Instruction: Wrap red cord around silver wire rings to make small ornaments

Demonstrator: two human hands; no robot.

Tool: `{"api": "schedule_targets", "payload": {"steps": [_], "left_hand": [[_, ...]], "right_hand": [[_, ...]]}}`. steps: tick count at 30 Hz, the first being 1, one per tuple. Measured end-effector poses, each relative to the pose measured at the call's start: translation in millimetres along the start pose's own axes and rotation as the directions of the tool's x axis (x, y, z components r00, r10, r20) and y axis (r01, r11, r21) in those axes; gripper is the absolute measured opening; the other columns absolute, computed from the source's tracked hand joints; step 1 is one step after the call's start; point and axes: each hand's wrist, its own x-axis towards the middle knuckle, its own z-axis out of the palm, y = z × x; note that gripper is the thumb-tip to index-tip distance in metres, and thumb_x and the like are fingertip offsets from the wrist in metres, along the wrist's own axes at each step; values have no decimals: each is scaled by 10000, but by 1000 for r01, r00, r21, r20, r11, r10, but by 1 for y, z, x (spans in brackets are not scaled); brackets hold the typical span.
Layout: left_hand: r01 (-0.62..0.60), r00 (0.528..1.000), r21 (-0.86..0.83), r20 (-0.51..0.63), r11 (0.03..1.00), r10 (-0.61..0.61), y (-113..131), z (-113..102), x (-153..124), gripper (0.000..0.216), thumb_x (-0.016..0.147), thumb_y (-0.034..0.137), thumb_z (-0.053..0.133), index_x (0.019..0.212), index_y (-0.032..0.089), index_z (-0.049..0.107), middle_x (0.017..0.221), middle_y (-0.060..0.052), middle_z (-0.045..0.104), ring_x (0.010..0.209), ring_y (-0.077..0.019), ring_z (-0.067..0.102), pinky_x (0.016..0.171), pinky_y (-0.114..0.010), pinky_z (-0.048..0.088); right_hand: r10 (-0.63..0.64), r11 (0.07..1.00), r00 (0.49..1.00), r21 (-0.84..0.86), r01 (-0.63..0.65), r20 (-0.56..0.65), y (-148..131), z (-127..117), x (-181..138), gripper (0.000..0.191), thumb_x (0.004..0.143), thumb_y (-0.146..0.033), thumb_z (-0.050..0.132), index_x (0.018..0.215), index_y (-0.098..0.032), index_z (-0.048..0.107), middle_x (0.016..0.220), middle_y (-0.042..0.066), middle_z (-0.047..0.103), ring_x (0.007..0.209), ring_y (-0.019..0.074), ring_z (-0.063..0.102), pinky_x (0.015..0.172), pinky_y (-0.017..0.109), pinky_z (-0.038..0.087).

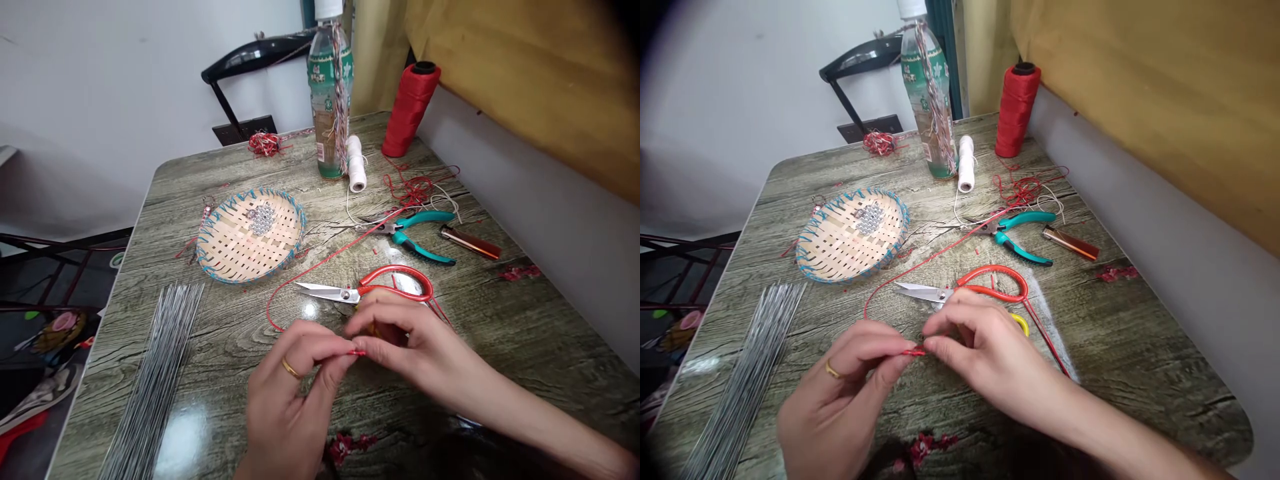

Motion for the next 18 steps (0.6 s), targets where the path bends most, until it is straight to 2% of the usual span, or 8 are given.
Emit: {"api": "schedule_targets", "payload": {"steps": [2, 3, 8, 11, 13, 15, 17, 18], "left_hand": [[40, 997, -24, -65, 999, -41, 0, 1, 1, 203, 780, 31, 602, 802, 227, 648, 768, 12, 585, 705, -118, 566, 618, -217, 458], [53, 995, -30, -86, 998, -56, 0, 1, 1, 198, 777, 34, 604, 795, 226, 649, 774, 9, 574, 709, -121, 559, 614, -219, 456], [86, 992, -70, -85, 994, -92, -1, 4, 2, 185, 769, 50, 614, 790, 230, 651, 770, 10, 536, 722, -125, 533, 610, -214, 442], [213, 977, -185, 13, 959, -214, 0, 3, 5, 129, 773, 90, 617, 740, 212, 642, 737, 11, 525, 700, -125, 516, 601, -215, 423], [374, 927, -312, 136, 873, -348, 2, 1, 8, 99, 760, 127, 636, 687, 194, 633, 706, 12, 521, 682, -125, 500, 590, -214, 405], [537, 844, -419, 259, 732, -470, 4, 0, 10, 108, 735, 161, 664, 636, 179, 623, 664, 22, 502, 645, -115, 461, 582, -211, 377], [634, 770, -481, 319, 606, -552, 4, -1, 11, 138, 712, 183, 686, 595, 168, 615, 627, 32, 474, 617, -105, 415, 580, -212, 349], [652, 751, -502, 324, 568, -576, 4, 0, 11, 144, 702, 188, 694, 585, 164, 615, 619, 33, 467, 614, -104, 400, 583, -214, 339]], "right_hand": [[-121, 986, 981, -129, 102, -149, -1, 2, -2, 147, 822, -160, 577, 965, -180, 603, 900, 31, 528, 785, 136, 488, 673, 253, 384], [-170, 977, 969, -161, 142, -179, -1, 3, -3, 187, 807, -130, 574, 987, -178, 589, 919, 35, 519, 771, 131, 485, 662, 249, 390], [-296, 945, 951, -172, 277, -93, -2, 5, -7, 47, 813, -143, 589, 858, -155, 600, 826, 30, 547, 761, 133, 516, 645, 246, 410], [-295, 945, 952, -171, 278, -84, 0, 5, -5, 62, 851, -166, 564, 805, -149, 602, 766, 24, 547, 712, 125, 511, 611, 249, 401], [-297, 946, 950, -165, 279, -96, 2, 4, -4, 68, 857, -162, 562, 803, -154, 604, 760, 19, 547, 713, 121, 510, 611, 245, 402], [-310, 944, 940, -165, 286, -140, 3, 5, -3, 36, 847, -154, 576, 821, -159, 601, 783, 19, 545, 716, 113, 507, 598, 229, 403], [-347, 932, 917, -183, 313, -196, 2, 6, -5, 44, 812, -118, 595, 829, -155, 580, 799, 19, 530, 687, 101, 492, 557, 214, 395], [-376, 920, 903, -201, 336, -210, 2, 7, -6, 80, 784, -94, 601, 827, -152, 566, 799, 19, 522, 682, 101, 491, 545, 212, 396]]}}
